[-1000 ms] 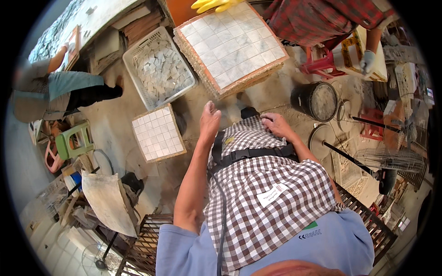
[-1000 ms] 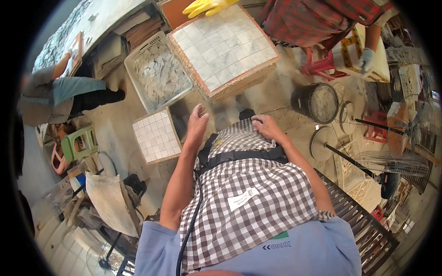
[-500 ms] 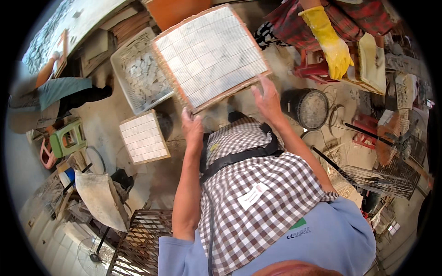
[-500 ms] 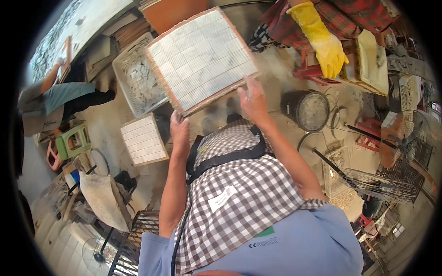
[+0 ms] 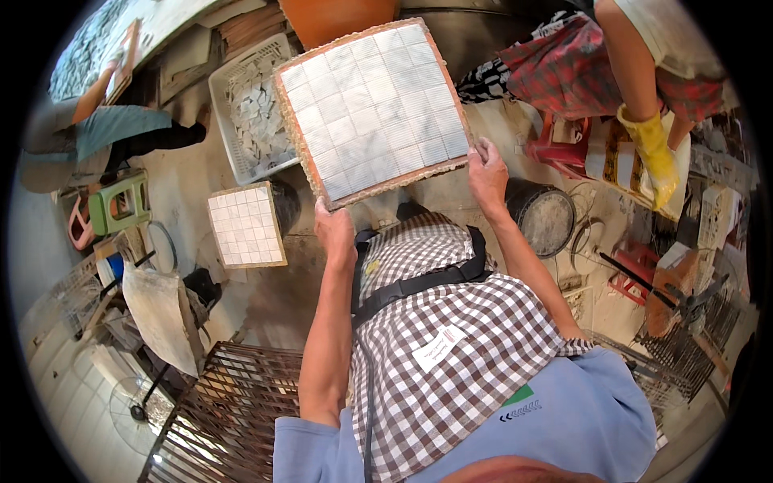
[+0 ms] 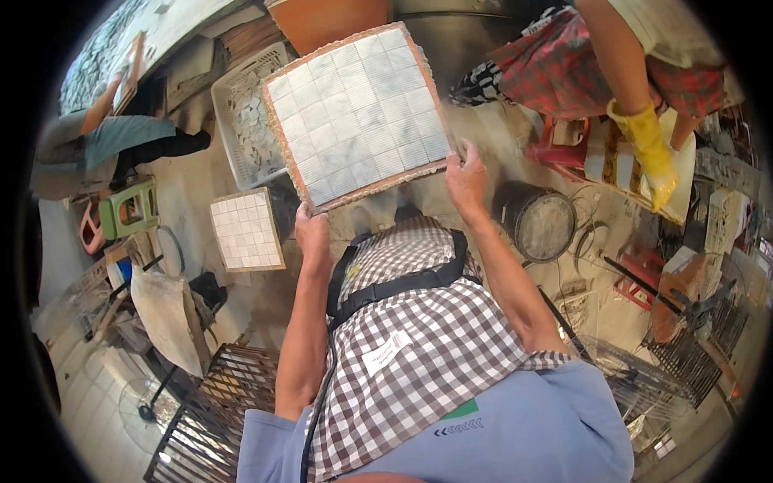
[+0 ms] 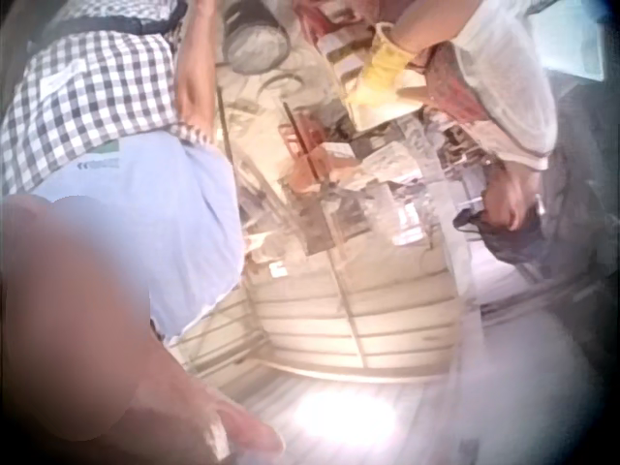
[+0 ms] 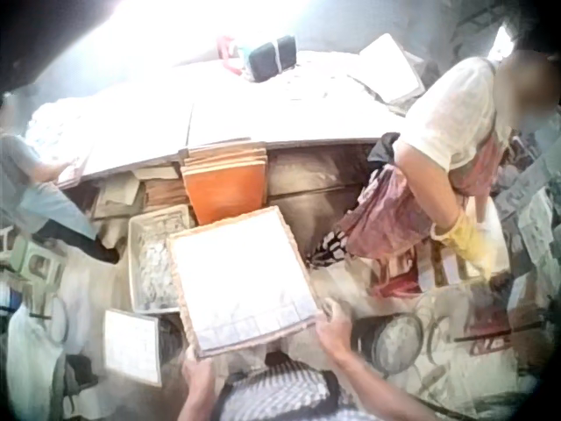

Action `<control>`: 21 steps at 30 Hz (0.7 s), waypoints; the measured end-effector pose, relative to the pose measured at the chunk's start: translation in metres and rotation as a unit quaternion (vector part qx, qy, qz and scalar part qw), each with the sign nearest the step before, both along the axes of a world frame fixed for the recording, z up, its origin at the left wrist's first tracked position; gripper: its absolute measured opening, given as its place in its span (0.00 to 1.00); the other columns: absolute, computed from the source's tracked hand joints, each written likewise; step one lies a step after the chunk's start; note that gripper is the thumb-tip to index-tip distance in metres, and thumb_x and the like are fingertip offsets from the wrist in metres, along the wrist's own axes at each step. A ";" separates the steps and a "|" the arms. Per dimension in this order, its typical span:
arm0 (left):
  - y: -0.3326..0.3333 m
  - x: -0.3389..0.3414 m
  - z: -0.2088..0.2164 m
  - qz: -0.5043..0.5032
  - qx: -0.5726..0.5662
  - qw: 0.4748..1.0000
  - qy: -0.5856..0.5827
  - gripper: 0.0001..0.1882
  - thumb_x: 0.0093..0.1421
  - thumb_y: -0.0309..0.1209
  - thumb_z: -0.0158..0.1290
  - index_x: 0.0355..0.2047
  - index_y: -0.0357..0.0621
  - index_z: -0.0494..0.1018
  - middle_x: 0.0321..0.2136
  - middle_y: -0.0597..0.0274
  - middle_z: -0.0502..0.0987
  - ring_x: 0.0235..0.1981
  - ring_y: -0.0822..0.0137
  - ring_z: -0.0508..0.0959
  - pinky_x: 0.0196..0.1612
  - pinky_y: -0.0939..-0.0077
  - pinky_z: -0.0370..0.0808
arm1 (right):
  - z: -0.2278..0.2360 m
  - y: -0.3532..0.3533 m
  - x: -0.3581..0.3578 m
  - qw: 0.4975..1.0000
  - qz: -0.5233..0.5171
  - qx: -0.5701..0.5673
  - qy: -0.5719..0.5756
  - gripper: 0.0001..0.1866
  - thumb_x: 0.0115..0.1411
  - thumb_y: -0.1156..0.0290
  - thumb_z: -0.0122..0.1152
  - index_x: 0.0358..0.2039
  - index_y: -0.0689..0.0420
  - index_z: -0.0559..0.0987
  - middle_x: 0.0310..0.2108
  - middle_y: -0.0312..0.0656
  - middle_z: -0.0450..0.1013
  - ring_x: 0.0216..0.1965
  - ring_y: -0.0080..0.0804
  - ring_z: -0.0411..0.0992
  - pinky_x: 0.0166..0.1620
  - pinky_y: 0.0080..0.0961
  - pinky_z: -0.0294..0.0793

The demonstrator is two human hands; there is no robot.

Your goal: The person repeatedly picks up square wooden frames with white mesh from a table and places them onto a metal rack. The person handles the frames one at a time, lifting them from a stack and arranging them vertically on the rack.

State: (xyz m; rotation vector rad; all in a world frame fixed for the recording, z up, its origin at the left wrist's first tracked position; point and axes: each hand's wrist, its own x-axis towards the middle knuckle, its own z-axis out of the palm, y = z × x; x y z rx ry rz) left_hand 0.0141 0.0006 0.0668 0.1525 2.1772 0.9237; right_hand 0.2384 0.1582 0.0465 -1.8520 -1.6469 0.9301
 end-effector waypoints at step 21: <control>-0.017 -0.065 -0.012 0.105 0.061 0.987 -0.107 0.24 0.58 0.40 0.51 0.47 0.30 0.70 0.38 0.54 0.77 0.40 0.64 0.76 0.43 0.72 0.70 | 0.038 0.039 -0.002 0.972 0.007 -0.206 0.117 0.25 0.60 0.48 0.52 0.26 0.60 0.78 0.16 0.33 0.68 0.18 0.21 0.63 0.22 0.22 0.60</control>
